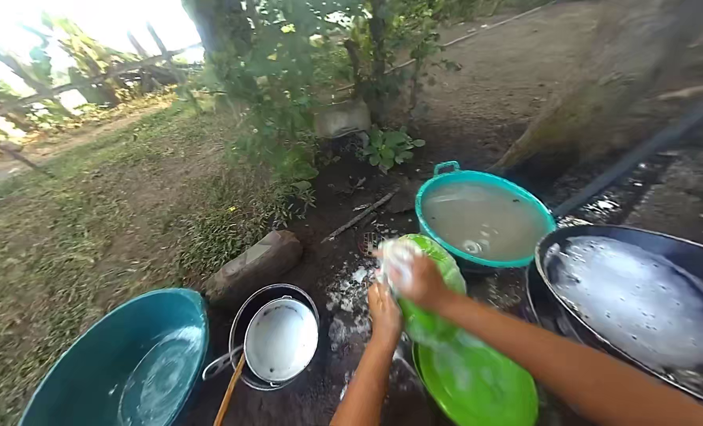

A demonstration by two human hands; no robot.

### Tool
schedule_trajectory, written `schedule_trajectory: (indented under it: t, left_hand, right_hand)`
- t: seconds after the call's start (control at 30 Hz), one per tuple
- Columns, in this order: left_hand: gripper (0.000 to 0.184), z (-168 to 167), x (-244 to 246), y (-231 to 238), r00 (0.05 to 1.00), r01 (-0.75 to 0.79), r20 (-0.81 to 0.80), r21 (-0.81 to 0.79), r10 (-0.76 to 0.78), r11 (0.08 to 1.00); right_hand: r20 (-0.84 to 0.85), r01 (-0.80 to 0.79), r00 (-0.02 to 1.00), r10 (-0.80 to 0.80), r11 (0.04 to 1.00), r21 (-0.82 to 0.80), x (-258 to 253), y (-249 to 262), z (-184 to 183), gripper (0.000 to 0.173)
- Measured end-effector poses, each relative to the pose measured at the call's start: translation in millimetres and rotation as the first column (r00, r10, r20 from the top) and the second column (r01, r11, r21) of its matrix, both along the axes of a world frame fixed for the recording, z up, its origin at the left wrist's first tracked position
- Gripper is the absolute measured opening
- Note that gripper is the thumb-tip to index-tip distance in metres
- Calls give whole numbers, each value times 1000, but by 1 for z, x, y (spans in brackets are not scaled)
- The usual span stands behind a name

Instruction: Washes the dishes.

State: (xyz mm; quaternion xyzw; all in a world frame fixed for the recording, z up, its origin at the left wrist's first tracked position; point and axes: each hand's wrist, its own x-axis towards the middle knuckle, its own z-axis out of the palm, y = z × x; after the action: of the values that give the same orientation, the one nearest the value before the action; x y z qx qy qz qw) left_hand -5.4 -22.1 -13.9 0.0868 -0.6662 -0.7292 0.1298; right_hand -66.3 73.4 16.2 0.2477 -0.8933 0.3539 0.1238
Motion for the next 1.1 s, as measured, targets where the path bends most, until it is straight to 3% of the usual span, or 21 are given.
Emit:
schedule_trajectory:
  t: [0.07, 0.13, 0.23, 0.3, 0.37, 0.43, 0.5, 0.57, 0.6, 0.67, 0.73, 0.83, 0.9, 0.97, 1.03, 1.1]
  left_hand:
    - [50, 3, 9, 9, 997, 40, -62, -117, -47, 992]
    - [47, 8, 9, 13, 992, 30, -120, -137, -47, 990]
    - [42, 3, 0, 7, 994, -92, -54, 22, 93, 996]
    - [45, 9, -12, -11, 960, -265, 144, 193, 240, 945]
    - [53, 18, -27, -41, 894, -385, 353, 292, 276, 875]
    - [51, 20, -32, -57, 901, -299, 399, 294, 167, 908]
    - [50, 20, -26, -43, 922, -59, 386, 220, -31, 974]
    - [49, 11, -15, -15, 919, 192, 325, 132, -225, 972]
    - [47, 5, -10, -3, 926, 226, 284, 116, -251, 967]
    - [39, -4, -7, 8, 948, 85, 293, 132, -121, 988]
    - [42, -9, -17, -2, 920, -176, 380, 183, 96, 967]
    - [54, -4, -33, -31, 855, -364, 477, 269, 205, 892]
    - [50, -4, -34, -34, 885, -254, 455, 285, 103, 924]
    - [47, -3, -28, -27, 884, -28, 459, 245, -90, 969]
    - [46, -10, -24, -18, 888, 117, 424, 163, -177, 980]
    - [50, -17, -27, -9, 903, 77, 418, 67, -98, 995]
  right_hand:
    - [329, 219, 922, -206, 976, -1, -51, 15, 23, 37]
    - [428, 346, 856, -290, 936, -58, -65, 21, 29, 36]
    - [218, 136, 971, -100, 978, -157, 4, -5, 6, 40]
    - [102, 2, 995, 13, 989, -145, 58, -9, -22, 35]
    - [53, 30, 998, -22, 989, -147, 75, 9, -58, 39]
    - [218, 183, 966, -139, 963, -196, 46, 45, -63, 47]
    - [422, 299, 878, -227, 948, -111, -4, 73, -34, 47]
    - [457, 235, 862, -220, 972, 24, -25, 71, -9, 44]
    - [421, 174, 889, -180, 983, 52, -18, 58, -9, 44]
    - [369, 60, 926, -83, 995, 74, 16, 27, -16, 47]
    - [348, -29, 937, 1, 997, 75, 57, 13, -24, 45]
    - [253, 84, 966, -61, 993, -80, 73, 39, -60, 47]
    - [416, 283, 893, -172, 933, -222, 39, 71, -58, 60]
    - [686, 437, 722, -91, 829, -350, 1, 98, -29, 57]
    - [812, 412, 568, 134, 808, -422, -19, 114, 3, 43]
    - [768, 218, 600, 225, 877, -427, -21, 120, 25, 43]
